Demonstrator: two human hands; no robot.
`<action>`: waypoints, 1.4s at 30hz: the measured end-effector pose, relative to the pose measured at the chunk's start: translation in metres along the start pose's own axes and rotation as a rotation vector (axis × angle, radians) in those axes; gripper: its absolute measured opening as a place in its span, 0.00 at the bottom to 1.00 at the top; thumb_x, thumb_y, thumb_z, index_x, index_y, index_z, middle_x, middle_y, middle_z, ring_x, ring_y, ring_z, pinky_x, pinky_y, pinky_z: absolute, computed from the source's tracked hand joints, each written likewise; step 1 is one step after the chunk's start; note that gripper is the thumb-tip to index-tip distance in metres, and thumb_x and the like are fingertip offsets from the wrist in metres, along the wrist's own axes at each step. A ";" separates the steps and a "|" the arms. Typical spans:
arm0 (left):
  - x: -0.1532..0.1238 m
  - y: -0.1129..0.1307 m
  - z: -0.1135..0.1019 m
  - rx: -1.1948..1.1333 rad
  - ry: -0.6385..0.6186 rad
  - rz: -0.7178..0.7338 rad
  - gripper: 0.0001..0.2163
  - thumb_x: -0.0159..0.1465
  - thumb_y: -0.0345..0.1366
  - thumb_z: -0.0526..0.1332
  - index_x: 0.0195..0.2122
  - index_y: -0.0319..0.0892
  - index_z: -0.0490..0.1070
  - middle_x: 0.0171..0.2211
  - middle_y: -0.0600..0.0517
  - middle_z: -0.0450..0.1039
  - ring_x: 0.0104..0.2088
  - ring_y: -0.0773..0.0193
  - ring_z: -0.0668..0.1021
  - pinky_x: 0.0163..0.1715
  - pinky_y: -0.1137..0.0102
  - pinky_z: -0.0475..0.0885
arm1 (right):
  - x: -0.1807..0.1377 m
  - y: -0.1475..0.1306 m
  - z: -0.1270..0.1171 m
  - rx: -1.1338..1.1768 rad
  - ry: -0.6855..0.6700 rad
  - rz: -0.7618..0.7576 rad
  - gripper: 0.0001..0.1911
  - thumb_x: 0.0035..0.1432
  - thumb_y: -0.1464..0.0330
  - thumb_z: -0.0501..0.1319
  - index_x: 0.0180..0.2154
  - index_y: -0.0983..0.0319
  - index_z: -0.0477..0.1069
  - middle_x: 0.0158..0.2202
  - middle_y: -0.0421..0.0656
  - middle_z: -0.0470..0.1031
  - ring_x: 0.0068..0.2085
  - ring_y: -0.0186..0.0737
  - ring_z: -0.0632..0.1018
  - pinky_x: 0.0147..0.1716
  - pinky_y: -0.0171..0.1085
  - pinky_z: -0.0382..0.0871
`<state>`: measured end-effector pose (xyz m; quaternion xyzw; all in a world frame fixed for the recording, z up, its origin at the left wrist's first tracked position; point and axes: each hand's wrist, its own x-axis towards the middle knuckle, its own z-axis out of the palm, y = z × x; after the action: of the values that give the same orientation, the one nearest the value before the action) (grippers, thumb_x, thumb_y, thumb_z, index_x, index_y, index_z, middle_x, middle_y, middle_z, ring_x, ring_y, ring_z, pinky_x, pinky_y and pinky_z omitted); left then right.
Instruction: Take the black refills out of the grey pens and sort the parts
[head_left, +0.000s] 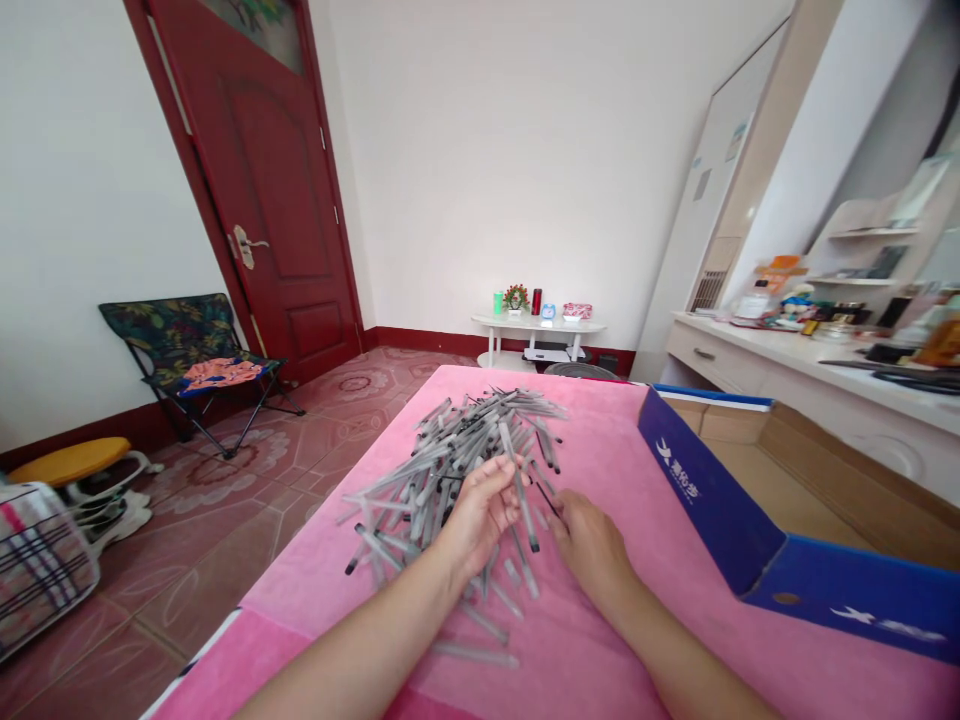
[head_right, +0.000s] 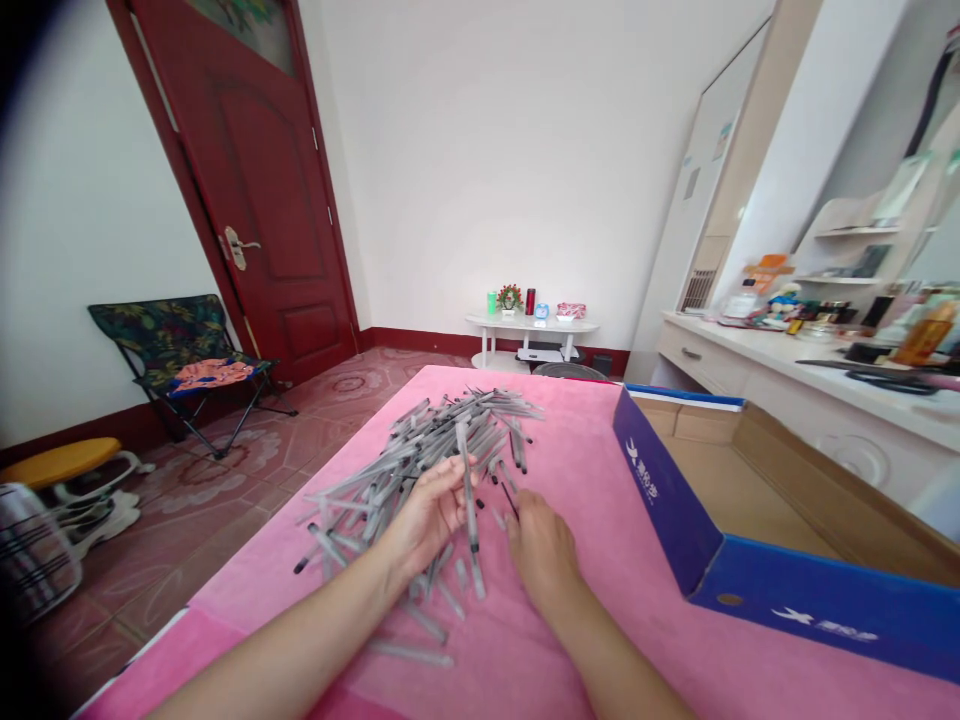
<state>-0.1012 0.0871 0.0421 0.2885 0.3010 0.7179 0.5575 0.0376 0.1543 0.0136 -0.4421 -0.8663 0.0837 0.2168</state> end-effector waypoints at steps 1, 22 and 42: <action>-0.003 -0.004 -0.002 0.025 0.001 0.002 0.13 0.54 0.38 0.61 0.38 0.38 0.68 0.28 0.53 0.69 0.19 0.77 0.66 0.19 0.80 0.63 | 0.003 0.003 0.000 -0.079 -0.016 0.028 0.08 0.53 0.68 0.52 0.32 0.63 0.68 0.31 0.47 0.74 0.33 0.41 0.75 0.31 0.34 0.61; -0.010 -0.013 -0.012 0.081 0.030 0.015 0.11 0.55 0.39 0.60 0.37 0.38 0.67 0.27 0.51 0.70 0.19 0.75 0.67 0.19 0.78 0.64 | 0.018 0.019 -0.032 0.580 -0.187 -0.008 0.13 0.50 0.64 0.53 0.17 0.63 0.60 0.14 0.34 0.57 0.18 0.28 0.61 0.18 0.29 0.53; -0.022 -0.012 -0.003 0.357 -0.234 -0.228 0.14 0.52 0.41 0.62 0.33 0.34 0.71 0.20 0.52 0.70 0.12 0.77 0.63 0.11 0.80 0.56 | 0.007 -0.013 -0.052 1.269 -0.154 0.111 0.10 0.50 0.63 0.61 0.29 0.64 0.66 0.17 0.35 0.64 0.16 0.25 0.61 0.15 0.27 0.53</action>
<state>-0.0912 0.0675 0.0300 0.4279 0.3872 0.5472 0.6063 0.0479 0.1494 0.0669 -0.2648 -0.6373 0.6227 0.3687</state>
